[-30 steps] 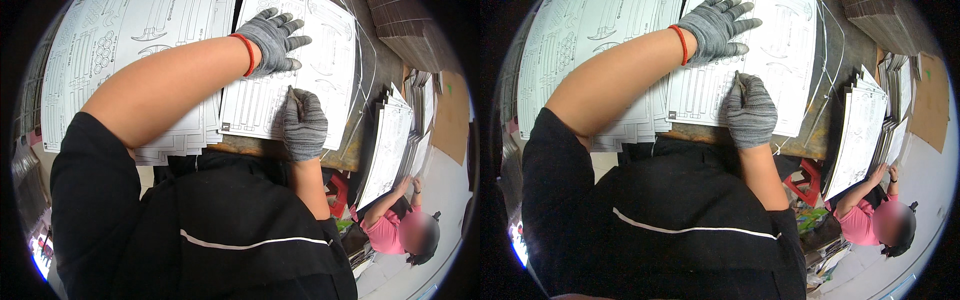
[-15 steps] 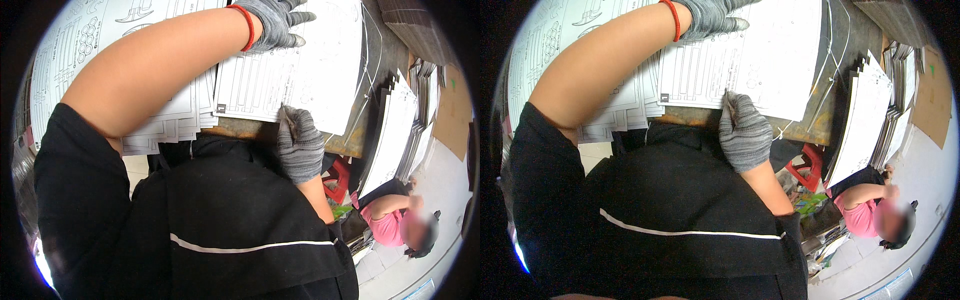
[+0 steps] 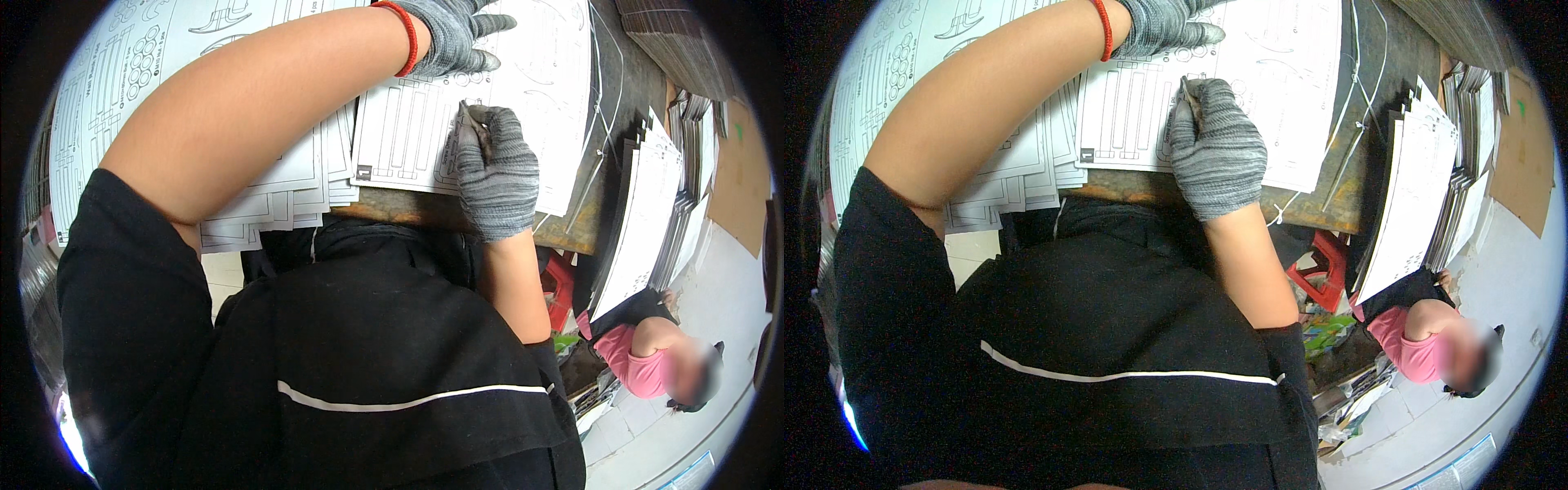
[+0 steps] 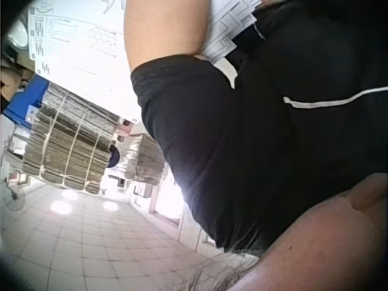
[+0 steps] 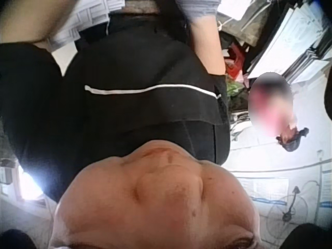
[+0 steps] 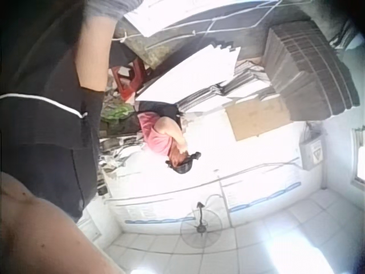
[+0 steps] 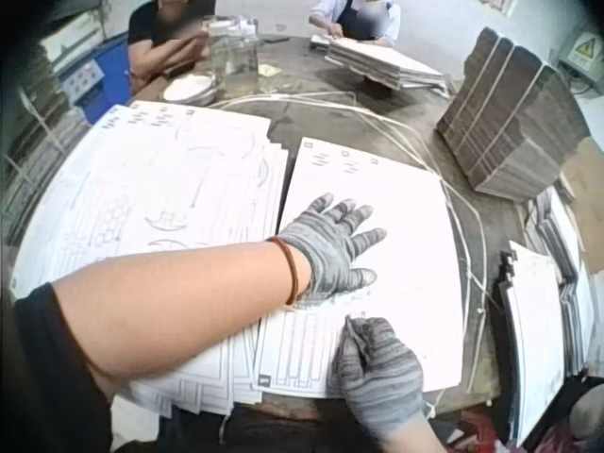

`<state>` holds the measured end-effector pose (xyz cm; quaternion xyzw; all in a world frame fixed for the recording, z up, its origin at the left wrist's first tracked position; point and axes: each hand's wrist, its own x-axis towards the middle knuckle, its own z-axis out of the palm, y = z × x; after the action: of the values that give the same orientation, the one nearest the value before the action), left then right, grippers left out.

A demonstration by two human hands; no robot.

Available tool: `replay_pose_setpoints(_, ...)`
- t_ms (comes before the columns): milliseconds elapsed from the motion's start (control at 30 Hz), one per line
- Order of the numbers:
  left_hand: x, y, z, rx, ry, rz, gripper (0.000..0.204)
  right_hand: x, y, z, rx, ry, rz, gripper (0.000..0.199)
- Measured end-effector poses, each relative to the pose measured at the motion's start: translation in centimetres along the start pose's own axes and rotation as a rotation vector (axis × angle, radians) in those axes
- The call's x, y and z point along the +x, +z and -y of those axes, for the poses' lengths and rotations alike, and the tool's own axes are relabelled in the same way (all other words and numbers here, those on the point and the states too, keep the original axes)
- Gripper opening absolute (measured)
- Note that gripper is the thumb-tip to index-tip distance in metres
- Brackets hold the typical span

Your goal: The person repeatedly folds printed paper sheets along pre-printed crease lines and stacks them on the table. The person handles each sheet one at a time, aligns the edges, and folds the sheet in half before placing it into a growing stack.

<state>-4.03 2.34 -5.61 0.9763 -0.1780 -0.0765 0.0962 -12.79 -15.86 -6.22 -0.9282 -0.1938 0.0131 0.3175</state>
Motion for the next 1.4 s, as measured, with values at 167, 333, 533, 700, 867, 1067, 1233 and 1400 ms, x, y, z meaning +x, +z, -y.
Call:
replay_pose_setpoints(167, -0.2, 0.3, 0.1, 0.024, -0.013, 0.013, 0.074, -0.4, 0.3, 0.2, -0.111, -0.029, 0.076, 0.017)
replay_pose_setpoints(333, 0.2, -0.3, 0.2, -0.010, -0.012, 0.013, 0.075, -4.8, -1.9, 0.5, -0.067, -0.056, 0.163, 0.016)
replay_pose_setpoints(533, -1.0, 1.8, 1.9, 0.059, 0.005, -0.086, 0.076, -6.1, -2.6, 0.5, -0.031, 0.036, 0.217, 0.020)
replay_pose_setpoints(700, -0.4, 1.8, 1.6, 0.075, 0.003, -0.053, 0.069, -10.4, -1.3, -1.9, 0.443, -0.035, 0.085, 0.022)
replay_pose_setpoints(867, 1.5, 4.8, 4.1, 0.268, 0.177, -0.290, 0.060, -15.1, -1.7, -5.0, 0.527, 0.079, 0.221, 0.023)
replay_pose_setpoints(1067, 1.5, 4.0, 3.9, 0.045, 0.259, -0.290, 0.057, -19.3, -0.1, -9.5, 0.503, 0.299, 0.300, 0.019)
replay_pose_setpoints(1233, 1.4, 3.8, 2.4, 0.046, 0.214, -0.246, 0.057, -19.1, 2.5, -15.0, 0.510, 0.308, 0.290, 0.021)
replay_pose_setpoints(1400, 1.1, 3.4, 2.3, -0.036, 0.211, -0.219, 0.058, -18.2, 2.4, -19.4, 1.032, 0.697, 0.521, 0.024)
